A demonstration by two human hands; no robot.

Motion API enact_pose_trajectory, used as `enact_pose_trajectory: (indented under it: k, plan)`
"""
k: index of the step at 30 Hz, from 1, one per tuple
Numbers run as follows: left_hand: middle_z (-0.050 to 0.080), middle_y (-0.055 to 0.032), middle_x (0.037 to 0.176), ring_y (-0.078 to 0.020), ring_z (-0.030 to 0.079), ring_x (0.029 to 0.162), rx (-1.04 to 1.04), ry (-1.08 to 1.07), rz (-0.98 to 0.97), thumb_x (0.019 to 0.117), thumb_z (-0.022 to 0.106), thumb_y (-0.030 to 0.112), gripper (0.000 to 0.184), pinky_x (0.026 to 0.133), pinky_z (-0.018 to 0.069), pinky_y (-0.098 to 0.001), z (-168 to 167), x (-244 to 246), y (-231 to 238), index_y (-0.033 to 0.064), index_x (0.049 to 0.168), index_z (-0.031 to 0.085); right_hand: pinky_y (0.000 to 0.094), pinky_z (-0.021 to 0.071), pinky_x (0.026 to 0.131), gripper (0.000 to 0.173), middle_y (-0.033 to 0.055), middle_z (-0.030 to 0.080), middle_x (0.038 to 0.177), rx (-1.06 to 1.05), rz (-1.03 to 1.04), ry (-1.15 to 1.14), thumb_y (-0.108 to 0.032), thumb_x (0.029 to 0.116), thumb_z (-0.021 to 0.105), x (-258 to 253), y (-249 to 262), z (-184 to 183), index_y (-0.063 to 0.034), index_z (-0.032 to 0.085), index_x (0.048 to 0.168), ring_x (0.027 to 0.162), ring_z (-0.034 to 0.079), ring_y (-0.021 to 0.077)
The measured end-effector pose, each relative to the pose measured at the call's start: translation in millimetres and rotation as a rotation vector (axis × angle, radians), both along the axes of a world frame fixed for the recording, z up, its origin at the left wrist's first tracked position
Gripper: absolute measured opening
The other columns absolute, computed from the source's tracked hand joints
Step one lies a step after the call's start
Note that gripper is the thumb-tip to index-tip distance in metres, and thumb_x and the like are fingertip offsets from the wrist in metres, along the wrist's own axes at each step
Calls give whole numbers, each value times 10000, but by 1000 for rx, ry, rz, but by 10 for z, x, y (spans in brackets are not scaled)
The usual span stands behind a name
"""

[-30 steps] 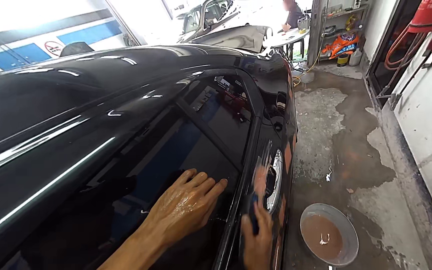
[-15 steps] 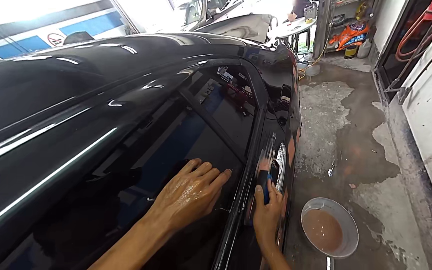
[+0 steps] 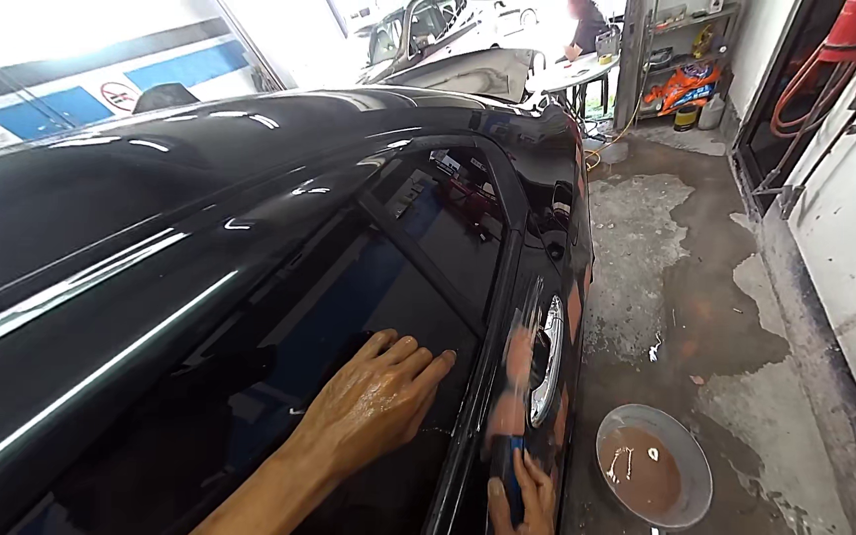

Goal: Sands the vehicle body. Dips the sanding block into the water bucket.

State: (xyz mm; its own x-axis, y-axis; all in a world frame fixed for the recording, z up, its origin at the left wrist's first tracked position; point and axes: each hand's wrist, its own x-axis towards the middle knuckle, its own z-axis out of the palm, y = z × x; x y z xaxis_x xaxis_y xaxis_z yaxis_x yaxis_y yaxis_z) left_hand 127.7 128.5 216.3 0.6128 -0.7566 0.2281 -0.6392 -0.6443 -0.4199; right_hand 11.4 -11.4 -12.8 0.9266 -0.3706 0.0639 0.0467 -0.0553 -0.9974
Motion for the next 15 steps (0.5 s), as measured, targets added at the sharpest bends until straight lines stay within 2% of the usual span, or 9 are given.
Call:
enact_pose_trajectory:
  k: [2,4,7,8,9,13,15]
  plan:
    - [642,2,763,-202,638,752,9,2,-4,1006,461,232,330,816,523,-420,-6,-18,0,160,1184,729,509,476,1026,523,255,587,1336,-39,-110,-14,-337,931,660,391,-2,54,2,661,1329,1232,561,353]
    - [640,1,758,-204,636,747,12,2,-4,1005,461,231,333,820,522,-423,-16,-26,-7,157,1184,731,526,453,1010,522,243,586,1347,-12,-170,-11,-352,928,654,673,-29,75,-21,669,1331,1211,553,361]
    - [636,-1,750,-206,630,735,7,3,1,1015,453,234,334,820,518,-425,-13,-31,-5,162,1185,731,562,444,1031,528,301,569,1358,-49,-87,32,-289,921,677,165,-33,16,29,644,1342,1227,548,417]
    - [637,-2,753,-206,628,735,7,0,3,1016,451,233,336,823,516,-425,-5,-26,-6,164,1189,730,540,441,1038,524,318,556,1356,-44,-62,49,-264,918,688,29,-19,6,45,639,1339,1229,540,408]
    - [636,-2,752,-207,628,733,8,-6,2,1015,449,233,337,822,516,-423,4,-13,-9,164,1188,730,522,439,1044,521,311,554,1351,-37,-61,61,-267,923,690,44,-11,30,40,639,1341,1235,531,392]
    - [644,1,759,-204,638,745,9,0,4,1009,458,236,331,834,521,-424,-17,-41,-13,162,1182,730,534,445,1008,538,252,570,1339,11,-161,48,-357,927,664,630,-34,127,-23,657,1349,1218,530,373]
    - [637,-5,756,-212,627,736,10,-5,4,1018,453,235,331,829,514,-430,-21,-35,-13,163,1191,725,564,443,1032,540,291,572,1354,-13,-107,51,-318,928,660,376,-69,69,14,641,1353,1240,538,413]
